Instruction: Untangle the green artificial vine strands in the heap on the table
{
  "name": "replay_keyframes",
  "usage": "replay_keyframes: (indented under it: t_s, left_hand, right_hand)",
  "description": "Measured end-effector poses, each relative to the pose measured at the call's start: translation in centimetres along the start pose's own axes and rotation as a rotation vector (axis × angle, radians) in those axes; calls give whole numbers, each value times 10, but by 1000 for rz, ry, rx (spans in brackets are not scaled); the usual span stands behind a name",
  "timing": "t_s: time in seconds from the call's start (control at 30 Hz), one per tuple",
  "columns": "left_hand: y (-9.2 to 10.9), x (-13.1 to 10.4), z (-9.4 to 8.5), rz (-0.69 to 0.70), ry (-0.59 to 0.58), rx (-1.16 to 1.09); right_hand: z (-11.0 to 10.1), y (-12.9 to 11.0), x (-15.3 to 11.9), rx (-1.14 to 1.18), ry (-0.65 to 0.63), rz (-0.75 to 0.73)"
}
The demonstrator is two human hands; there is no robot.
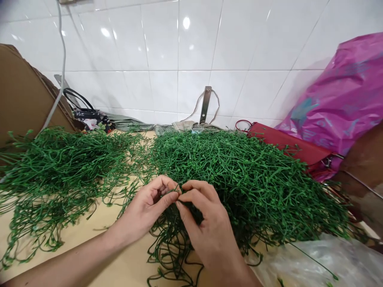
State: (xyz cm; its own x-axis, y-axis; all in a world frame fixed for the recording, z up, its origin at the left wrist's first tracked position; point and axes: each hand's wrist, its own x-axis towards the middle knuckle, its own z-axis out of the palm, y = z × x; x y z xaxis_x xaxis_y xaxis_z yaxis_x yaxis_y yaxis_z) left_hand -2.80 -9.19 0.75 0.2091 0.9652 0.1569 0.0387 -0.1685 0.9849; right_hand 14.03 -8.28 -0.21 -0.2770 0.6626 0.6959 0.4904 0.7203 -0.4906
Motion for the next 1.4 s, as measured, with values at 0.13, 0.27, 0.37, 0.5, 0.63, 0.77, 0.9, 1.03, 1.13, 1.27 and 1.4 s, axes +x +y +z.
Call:
replay_keyframes:
  t_s: [0.13, 0.27, 0.37, 0.5, 0.63, 0.77, 0.9, 1.03, 1.13, 1.27, 1.4]
  left_hand:
    - [1, 2, 1, -22, 55, -87]
    - [-3, 16, -18, -47, 381, -153]
    - [0, 21, -25, 10, 416, -192]
    - [9, 14, -15, 22, 245, -169]
    - [8, 8, -9, 0, 214, -115]
    - [5, 7, -11, 28, 127, -104]
    - [5, 5, -6, 25, 67, -127]
    - [2, 9, -6, -22, 97, -169]
    - [-4, 20, -18, -19, 336, -258]
    - [-7, 27, -34, -12, 410, -378]
    - [-2, 19, -31, 11, 233, -313]
  right_hand:
    - [-1, -8, 0, -293, 65, -337]
    - [-8, -23, -5, -325, -63, -522]
    - [-10, -22, -5, -324, -44, -496]
    - [-10, -4, 3, -429, 171, -183]
    - [-10, 1, 7, -385, 185, -82]
    - [0, -4, 3, -246, 16, -130]
    - [7, -6, 3, -147, -79, -79]
    - [10, -11, 1, -262, -95, -179]
    - [15, -22, -6, -343, -111, -325]
    - [12, -25, -8, -334, -65, -377]
    - [-5, -9, 4, -485, 165, -145]
